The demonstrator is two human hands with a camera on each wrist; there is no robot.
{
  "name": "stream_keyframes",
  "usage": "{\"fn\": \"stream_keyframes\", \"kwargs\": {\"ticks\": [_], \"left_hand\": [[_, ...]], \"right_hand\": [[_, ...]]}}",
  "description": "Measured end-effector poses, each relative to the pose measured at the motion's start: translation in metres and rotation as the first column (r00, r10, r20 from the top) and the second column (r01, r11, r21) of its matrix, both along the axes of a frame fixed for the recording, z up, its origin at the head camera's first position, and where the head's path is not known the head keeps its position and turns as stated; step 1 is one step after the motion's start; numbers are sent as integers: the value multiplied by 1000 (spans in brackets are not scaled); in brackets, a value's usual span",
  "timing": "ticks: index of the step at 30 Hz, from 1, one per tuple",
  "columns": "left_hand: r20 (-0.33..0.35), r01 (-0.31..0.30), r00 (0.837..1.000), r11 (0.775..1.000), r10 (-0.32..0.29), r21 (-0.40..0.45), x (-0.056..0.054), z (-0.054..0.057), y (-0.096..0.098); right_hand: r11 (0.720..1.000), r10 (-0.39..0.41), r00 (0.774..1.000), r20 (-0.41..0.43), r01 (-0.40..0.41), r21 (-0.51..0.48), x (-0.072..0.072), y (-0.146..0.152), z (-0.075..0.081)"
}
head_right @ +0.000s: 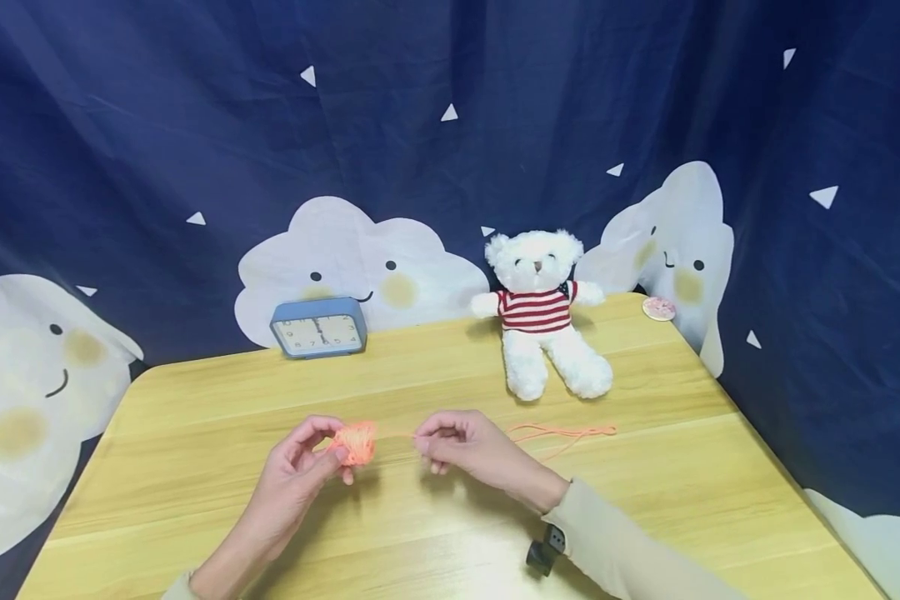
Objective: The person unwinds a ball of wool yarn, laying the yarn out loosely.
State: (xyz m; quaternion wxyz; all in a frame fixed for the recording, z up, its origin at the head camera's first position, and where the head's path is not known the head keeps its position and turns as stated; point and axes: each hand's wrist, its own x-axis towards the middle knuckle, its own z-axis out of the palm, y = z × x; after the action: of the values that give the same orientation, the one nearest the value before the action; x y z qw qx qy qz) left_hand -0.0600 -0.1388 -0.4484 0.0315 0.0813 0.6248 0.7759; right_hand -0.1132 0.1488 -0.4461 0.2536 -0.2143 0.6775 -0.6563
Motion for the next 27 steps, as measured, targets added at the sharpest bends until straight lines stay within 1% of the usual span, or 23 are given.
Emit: {"fn": "stream_keyframes", "kwargs": {"ticks": [4, 6, 8, 10, 12, 17, 21, 22, 27], "left_hand": [[24, -61, 998, 998, 61, 0, 1, 0, -2], [32, -84, 996, 996, 84, 7, 1, 1, -2], [36, -105, 994, 994, 105, 22, 1, 2, -2], [37, -119, 992, 992, 117, 41, 1, 2, -2], [34, -125, 992, 991, 123, 54, 1, 2, -3], [39, -120, 992, 991, 118, 56, 2, 0, -6], [43, -130, 991, 988, 127, 84, 2, -1, -7], [41, -134, 991, 987, 130, 94, 1, -1, -7], [12, -134, 991, 981, 133, 138, 0, -1, -7]], "right_hand": [[997, -80, 996, -35, 79, -24, 0, 21, 6], [993, -122, 990, -75, 122, -7, 0, 34, 6], [984, -175, 976, -127, 179, 24, 1, 48, 6], [971, -223, 959, -177, 235, 49, 1, 63, 6], [961, -252, 944, -213, 271, 64, 2, 75, 5], [941, -313, 921, -234, 334, 57, 4, 100, 6], [911, -382, 890, -248, 408, 64, 5, 117, 8], [905, -395, 886, -243, 421, 63, 5, 122, 8], [892, -426, 877, -224, 448, 56, 2, 146, 2]]}}
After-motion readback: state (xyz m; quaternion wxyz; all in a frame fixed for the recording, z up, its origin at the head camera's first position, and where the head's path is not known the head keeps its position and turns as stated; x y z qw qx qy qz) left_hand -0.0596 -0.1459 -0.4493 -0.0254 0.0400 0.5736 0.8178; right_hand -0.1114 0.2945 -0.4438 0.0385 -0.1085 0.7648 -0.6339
